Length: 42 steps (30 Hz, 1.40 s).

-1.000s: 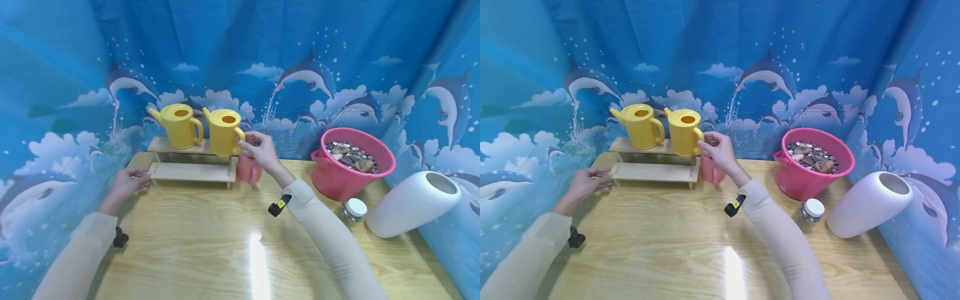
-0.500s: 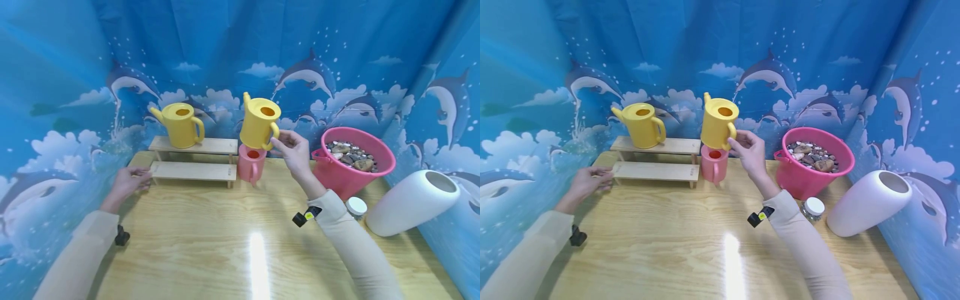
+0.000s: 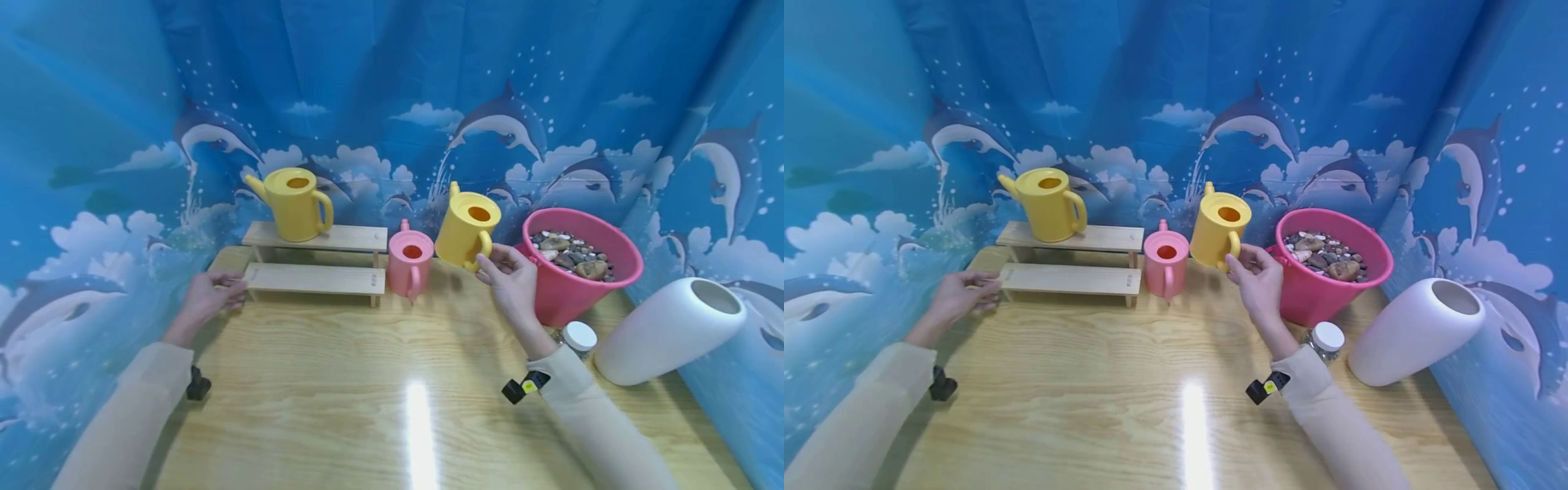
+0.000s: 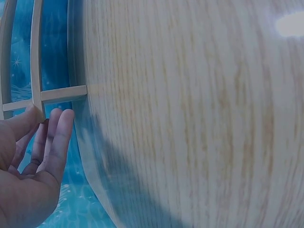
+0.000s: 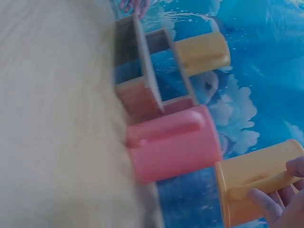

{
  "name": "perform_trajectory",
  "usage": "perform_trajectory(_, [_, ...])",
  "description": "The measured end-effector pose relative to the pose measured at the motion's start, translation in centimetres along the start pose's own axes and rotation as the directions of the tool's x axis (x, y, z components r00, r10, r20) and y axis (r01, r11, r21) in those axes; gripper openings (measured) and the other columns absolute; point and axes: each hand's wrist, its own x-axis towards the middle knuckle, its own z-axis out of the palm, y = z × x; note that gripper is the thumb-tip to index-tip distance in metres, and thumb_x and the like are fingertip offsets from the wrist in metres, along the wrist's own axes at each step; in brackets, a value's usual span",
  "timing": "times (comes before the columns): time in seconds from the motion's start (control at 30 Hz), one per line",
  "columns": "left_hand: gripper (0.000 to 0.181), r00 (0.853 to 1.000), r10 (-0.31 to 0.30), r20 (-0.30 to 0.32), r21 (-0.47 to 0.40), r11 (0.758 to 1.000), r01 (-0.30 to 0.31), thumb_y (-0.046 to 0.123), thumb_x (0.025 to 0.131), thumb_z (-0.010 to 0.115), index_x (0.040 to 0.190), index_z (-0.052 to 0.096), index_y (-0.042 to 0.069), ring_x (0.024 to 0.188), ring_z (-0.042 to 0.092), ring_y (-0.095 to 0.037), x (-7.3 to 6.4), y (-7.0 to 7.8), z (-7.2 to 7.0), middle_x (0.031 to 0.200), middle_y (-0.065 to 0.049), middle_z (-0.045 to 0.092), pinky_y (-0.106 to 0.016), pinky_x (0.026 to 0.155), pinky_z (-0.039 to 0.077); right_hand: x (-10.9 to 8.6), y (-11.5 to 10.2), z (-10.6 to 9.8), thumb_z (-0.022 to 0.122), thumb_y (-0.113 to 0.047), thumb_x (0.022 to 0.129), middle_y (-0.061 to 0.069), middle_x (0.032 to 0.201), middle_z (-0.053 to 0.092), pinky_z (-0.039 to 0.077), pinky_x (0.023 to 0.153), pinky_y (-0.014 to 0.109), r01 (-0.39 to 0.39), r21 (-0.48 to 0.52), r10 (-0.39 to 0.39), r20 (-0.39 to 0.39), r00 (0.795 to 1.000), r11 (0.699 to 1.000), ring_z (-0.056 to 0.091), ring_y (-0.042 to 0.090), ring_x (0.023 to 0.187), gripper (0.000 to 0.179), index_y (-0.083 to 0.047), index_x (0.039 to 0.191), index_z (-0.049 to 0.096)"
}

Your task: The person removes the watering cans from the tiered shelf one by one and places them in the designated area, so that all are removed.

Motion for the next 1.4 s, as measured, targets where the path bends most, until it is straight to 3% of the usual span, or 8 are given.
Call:
perform_trajectory(0.3, [0.054,1.000,0.012,-0.001,-0.010,1.000,-0.012,0.022,0.106,0.065,0.146,0.052,-0.013,0.078,0.075,-0.002,-0.2,0.0,0.0,0.097,0.005,0.072,-0.030,0.077,0.071,-1.4,3.9,-0.1,0.076,-0.007,0.097,-0.011,0.091,0.073,0.069,0.076,0.024,-0.108,-0.059,0.107,-0.022,0.994,0.992,0.073,0.001,0.085,0.035,0.008,0.128,0.067])
perform_trajectory(0.43, [0.055,1.000,0.003,0.002,-0.018,1.000,-0.003,0.022,0.106,0.065,0.147,0.052,-0.013,0.078,0.075,-0.003,-0.1,0.1,0.0,0.098,0.003,0.073,-0.030,0.077,0.071,-1.4,5.1,-0.5,0.077,-0.008,0.096,-0.011,0.093,0.072,0.069,0.075,0.023,-0.128,-0.080,0.125,-0.036,0.992,0.989,0.072,-0.002,0.083,0.036,0.008,0.127,0.068])
perform_trajectory(0.6, [0.055,1.000,-0.012,0.000,-0.006,1.000,0.012,0.023,0.107,0.064,0.148,0.051,-0.012,0.078,0.075,-0.002,0.0,0.1,0.1,0.102,-0.003,0.073,-0.030,0.078,0.070,-1.4,6.1,-0.9,0.078,-0.010,0.096,-0.012,0.095,0.071,0.067,0.073,0.019,-0.131,-0.121,0.123,-0.066,0.990,0.984,0.070,-0.006,0.082,0.035,0.005,0.126,0.070])
perform_trajectory(0.77, [0.055,1.000,-0.015,0.005,0.007,1.000,0.015,0.022,0.108,0.063,0.149,0.051,-0.012,0.079,0.074,-0.002,0.1,0.0,0.1,0.108,-0.008,0.072,-0.030,0.079,0.070,-1.4,6.7,-1.1,0.078,-0.007,0.096,-0.006,0.096,0.071,0.070,0.074,0.027,-0.139,-0.134,0.128,-0.090,0.988,0.981,0.069,-0.007,0.079,0.033,0.007,0.125,0.070])
perform_trajectory(0.9, [0.055,1.000,-0.012,0.005,0.009,1.000,0.012,0.022,0.108,0.063,0.149,0.050,-0.012,0.079,0.075,-0.002,0.1,0.0,0.0,0.108,-0.007,0.072,-0.030,0.079,0.070,-1.2,7.0,-1.2,0.077,-0.006,0.096,-0.004,0.097,0.070,0.071,0.079,0.033,-0.155,-0.122,0.145,-0.090,0.985,0.980,0.070,-0.005,0.080,0.034,0.007,0.126,0.069])
perform_trajectory(1.13, [0.057,1.000,-0.021,0.006,0.016,1.000,0.021,0.026,0.107,0.064,0.148,0.051,-0.011,0.081,0.075,-0.003,-0.2,0.3,-0.1,0.106,-0.004,0.071,-0.030,0.079,0.070,-1.1,7.4,-1.5,0.078,-0.010,0.096,-0.001,0.101,0.072,0.070,0.080,0.029,-0.189,-0.160,0.175,-0.097,0.980,0.969,0.070,-0.006,0.080,0.034,0.004,0.127,0.070])
perform_trajectory(1.23, [0.056,1.000,-0.013,0.006,0.019,1.000,0.013,0.026,0.107,0.064,0.148,0.052,-0.011,0.081,0.076,-0.004,-0.2,0.3,-0.1,0.107,-0.006,0.072,-0.031,0.079,0.070,-1.0,7.3,-1.5,0.079,-0.009,0.095,0.000,0.102,0.073,0.069,0.078,0.022,-0.169,-0.170,0.153,-0.107,0.982,0.971,0.069,-0.007,0.080,0.034,0.003,0.126,0.071])
perform_trajectory(1.4, [0.057,1.000,-0.003,0.005,0.019,1.000,0.003,0.025,0.107,0.064,0.147,0.051,-0.013,0.079,0.076,-0.004,-0.1,0.2,0.0,0.105,-0.007,0.073,-0.031,0.079,0.071,-0.5,5.7,-1.2,0.080,-0.007,0.094,0.003,0.106,0.076,0.060,0.080,0.007,-0.056,-0.152,0.036,-0.131,0.991,0.987,0.068,-0.007,0.084,0.033,0.004,0.124,0.073])
